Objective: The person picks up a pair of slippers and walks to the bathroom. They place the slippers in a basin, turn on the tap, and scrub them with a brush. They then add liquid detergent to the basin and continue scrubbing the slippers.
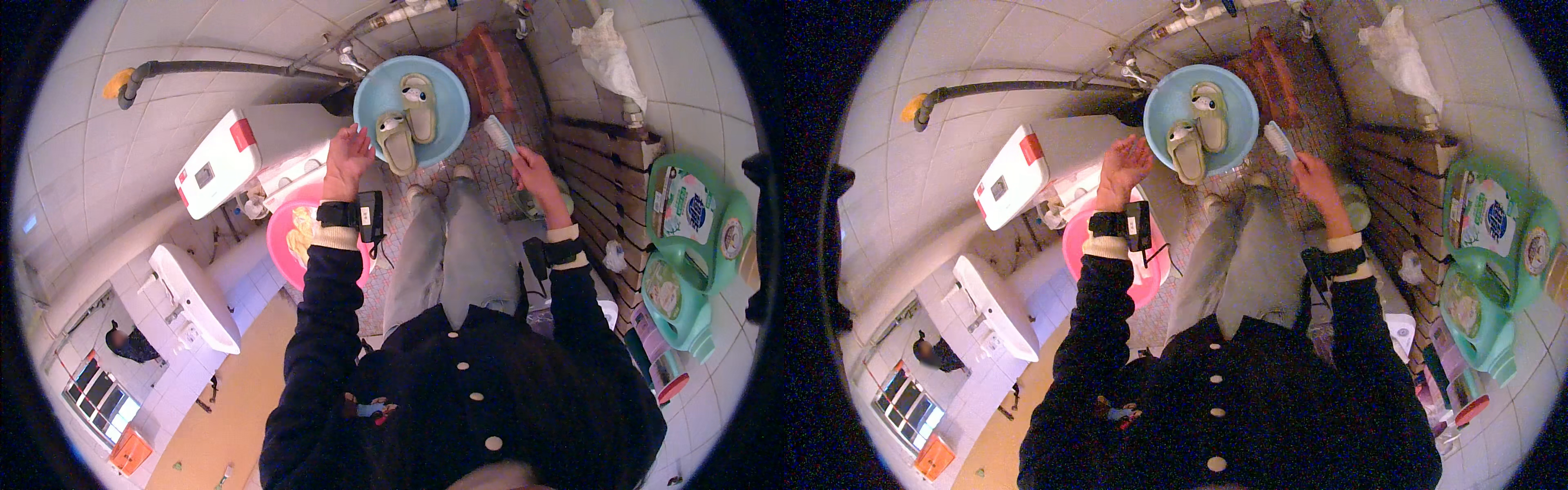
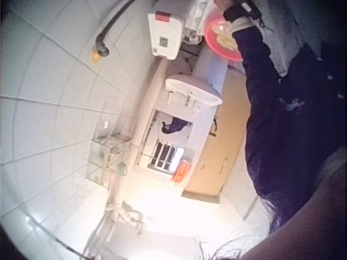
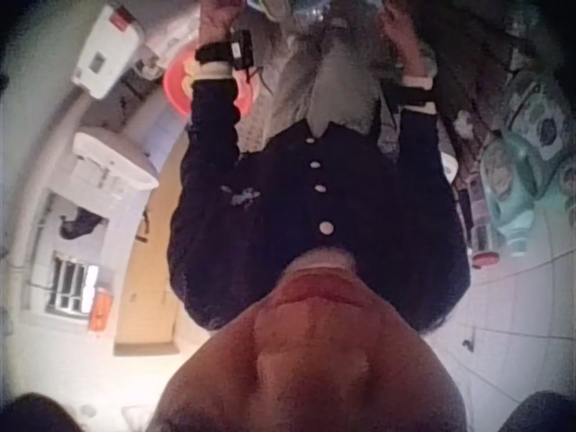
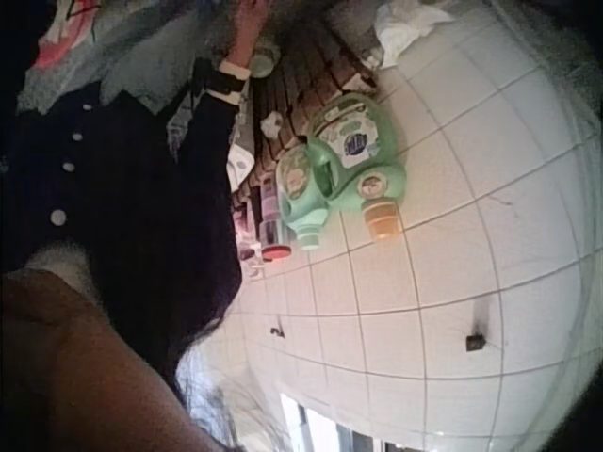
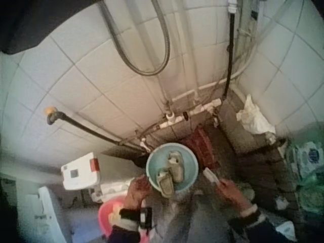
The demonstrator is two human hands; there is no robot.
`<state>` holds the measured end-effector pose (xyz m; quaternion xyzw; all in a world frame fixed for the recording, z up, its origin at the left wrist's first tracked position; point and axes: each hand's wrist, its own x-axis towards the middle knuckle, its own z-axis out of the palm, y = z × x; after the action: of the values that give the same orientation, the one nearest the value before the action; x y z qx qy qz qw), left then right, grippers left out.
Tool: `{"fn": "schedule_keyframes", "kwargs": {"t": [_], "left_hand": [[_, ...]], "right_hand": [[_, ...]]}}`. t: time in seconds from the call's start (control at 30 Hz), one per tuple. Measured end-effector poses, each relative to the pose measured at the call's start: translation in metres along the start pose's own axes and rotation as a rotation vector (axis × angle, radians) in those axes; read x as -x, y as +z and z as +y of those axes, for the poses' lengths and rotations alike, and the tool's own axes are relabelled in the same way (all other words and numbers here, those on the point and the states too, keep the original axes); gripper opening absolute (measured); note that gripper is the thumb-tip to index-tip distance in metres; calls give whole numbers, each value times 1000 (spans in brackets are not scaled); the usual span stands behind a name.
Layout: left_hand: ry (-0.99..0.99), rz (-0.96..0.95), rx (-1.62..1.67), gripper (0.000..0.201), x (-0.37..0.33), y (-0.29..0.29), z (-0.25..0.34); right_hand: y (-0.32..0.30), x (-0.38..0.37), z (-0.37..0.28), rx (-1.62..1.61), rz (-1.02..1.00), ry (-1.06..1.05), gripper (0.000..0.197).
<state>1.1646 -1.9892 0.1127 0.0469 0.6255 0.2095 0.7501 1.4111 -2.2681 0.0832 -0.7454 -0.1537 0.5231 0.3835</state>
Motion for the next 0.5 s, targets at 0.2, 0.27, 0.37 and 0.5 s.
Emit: {"fn": "schedule_keyframes", "kwargs": {"t": [0.2,0.27,0.37,0.5], "left_hand": [[96,-52,-124,20,-20,10,24],[144,-95,-172,23,-30,16,34],[226,-116,-257,32,-42,23,47],[284,-27,-334,36,-54,33,56]], "right_hand": [[10,9,1,49,12,2,32],[16,14,2,59,33,-18,32],[28,17,6,0,70,4,33],[50,11,14,-43,75,34,35]]}}
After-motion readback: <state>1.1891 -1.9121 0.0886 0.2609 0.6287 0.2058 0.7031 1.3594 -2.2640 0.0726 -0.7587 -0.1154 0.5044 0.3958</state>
